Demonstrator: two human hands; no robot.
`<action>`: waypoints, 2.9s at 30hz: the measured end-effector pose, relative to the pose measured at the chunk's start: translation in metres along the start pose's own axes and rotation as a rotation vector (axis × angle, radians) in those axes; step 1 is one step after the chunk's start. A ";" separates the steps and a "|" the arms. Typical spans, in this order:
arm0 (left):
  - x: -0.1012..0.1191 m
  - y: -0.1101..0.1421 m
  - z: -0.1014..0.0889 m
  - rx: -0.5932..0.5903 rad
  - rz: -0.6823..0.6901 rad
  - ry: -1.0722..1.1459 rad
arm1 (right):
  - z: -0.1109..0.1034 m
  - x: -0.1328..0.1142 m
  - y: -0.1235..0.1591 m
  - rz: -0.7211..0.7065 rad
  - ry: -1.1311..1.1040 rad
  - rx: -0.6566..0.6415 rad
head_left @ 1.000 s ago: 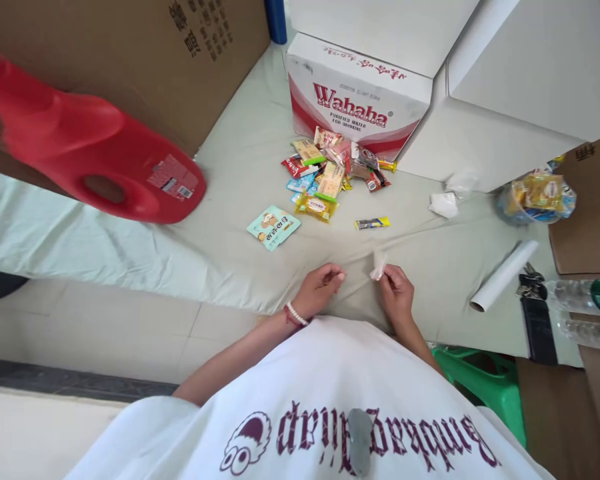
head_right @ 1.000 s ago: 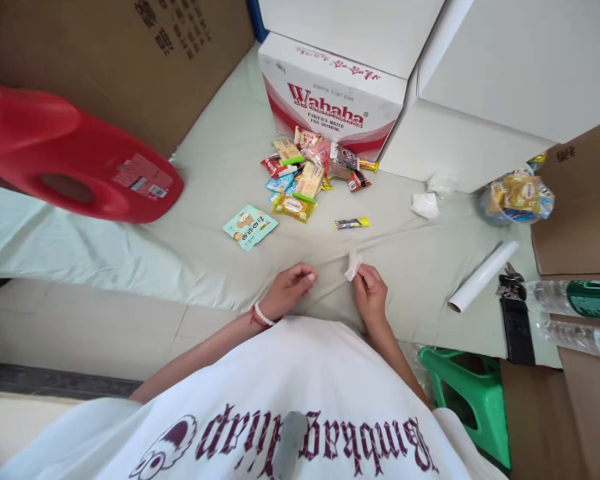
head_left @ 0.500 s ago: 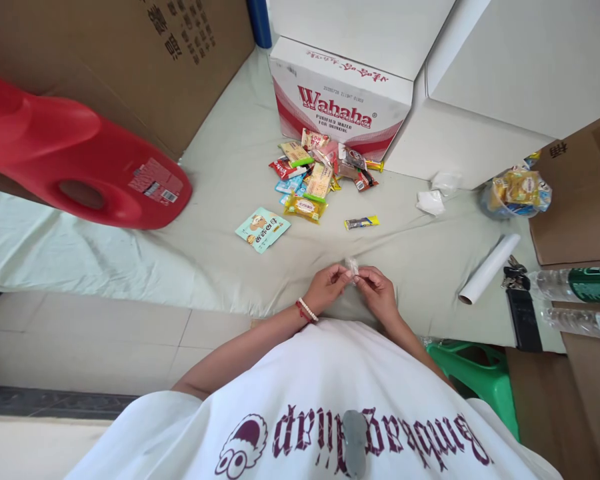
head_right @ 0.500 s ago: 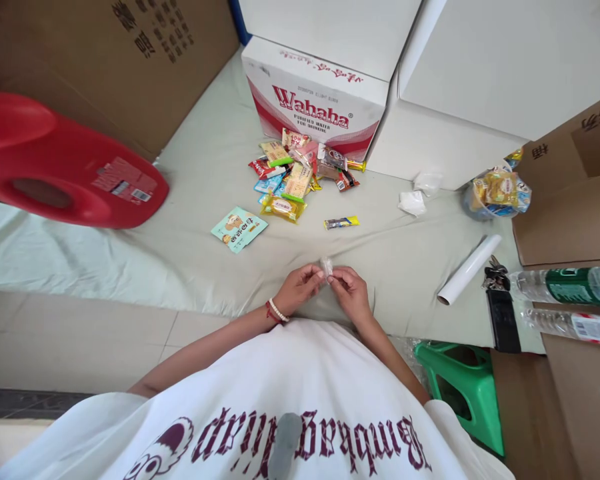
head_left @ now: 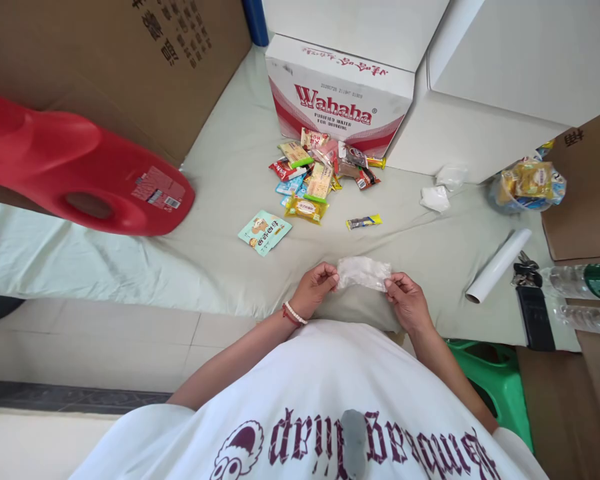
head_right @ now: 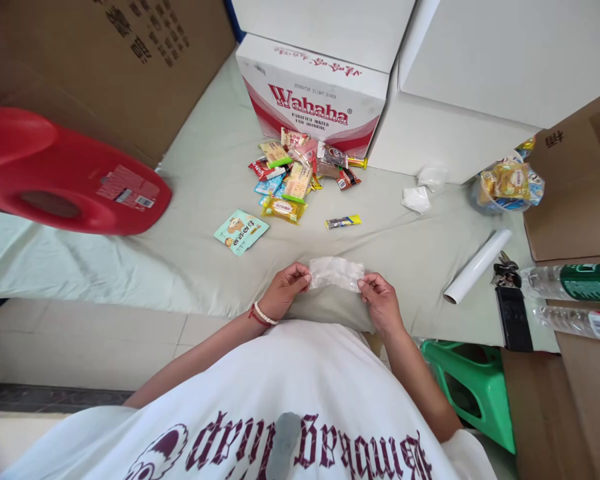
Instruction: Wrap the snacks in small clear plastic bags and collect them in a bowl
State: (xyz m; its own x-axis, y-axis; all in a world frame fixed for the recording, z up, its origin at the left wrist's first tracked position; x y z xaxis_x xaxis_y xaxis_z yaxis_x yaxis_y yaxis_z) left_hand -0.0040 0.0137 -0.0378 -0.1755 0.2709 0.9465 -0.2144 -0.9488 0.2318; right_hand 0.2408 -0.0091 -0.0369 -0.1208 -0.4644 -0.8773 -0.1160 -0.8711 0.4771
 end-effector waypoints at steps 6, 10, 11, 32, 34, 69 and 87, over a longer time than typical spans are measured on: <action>-0.001 0.005 0.003 -0.033 0.067 -0.057 | -0.004 -0.004 0.015 -0.180 0.223 0.254; 0.005 0.009 0.011 -0.065 0.173 -0.212 | 0.042 -0.016 0.022 -0.153 0.247 -0.119; 0.007 0.010 0.013 -0.065 0.199 -0.252 | 0.053 -0.018 0.021 -0.145 0.236 -0.182; 0.008 -0.035 -0.025 0.134 0.303 -0.388 | 0.019 -0.035 0.011 -0.130 -0.270 -0.234; 0.022 -0.052 -0.049 0.348 0.417 -0.480 | 0.005 -0.035 0.015 -0.247 -0.131 -0.200; -0.007 -0.015 0.023 0.117 0.047 0.051 | -0.008 -0.024 -0.001 0.076 0.301 -0.047; -0.007 -0.003 0.000 0.176 -0.067 -0.037 | 0.043 -0.022 -0.027 -0.046 0.007 0.190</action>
State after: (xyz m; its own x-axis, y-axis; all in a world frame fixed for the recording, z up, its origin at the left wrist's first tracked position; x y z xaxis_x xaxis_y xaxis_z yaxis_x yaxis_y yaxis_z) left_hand -0.0021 0.0149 -0.0450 -0.1308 0.3312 0.9345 -0.0526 -0.9436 0.3270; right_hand 0.2041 0.0316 -0.0278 -0.1041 -0.4270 -0.8982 -0.3055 -0.8458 0.4375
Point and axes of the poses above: each hand's wrist, its own y-axis away from the middle knuckle, its own z-axis out of the palm, x = y × z, the point moved 2 cm from there along -y, towards the middle knuckle, and after that the axes turned 5 degrees about z, right-handed, at the moved point
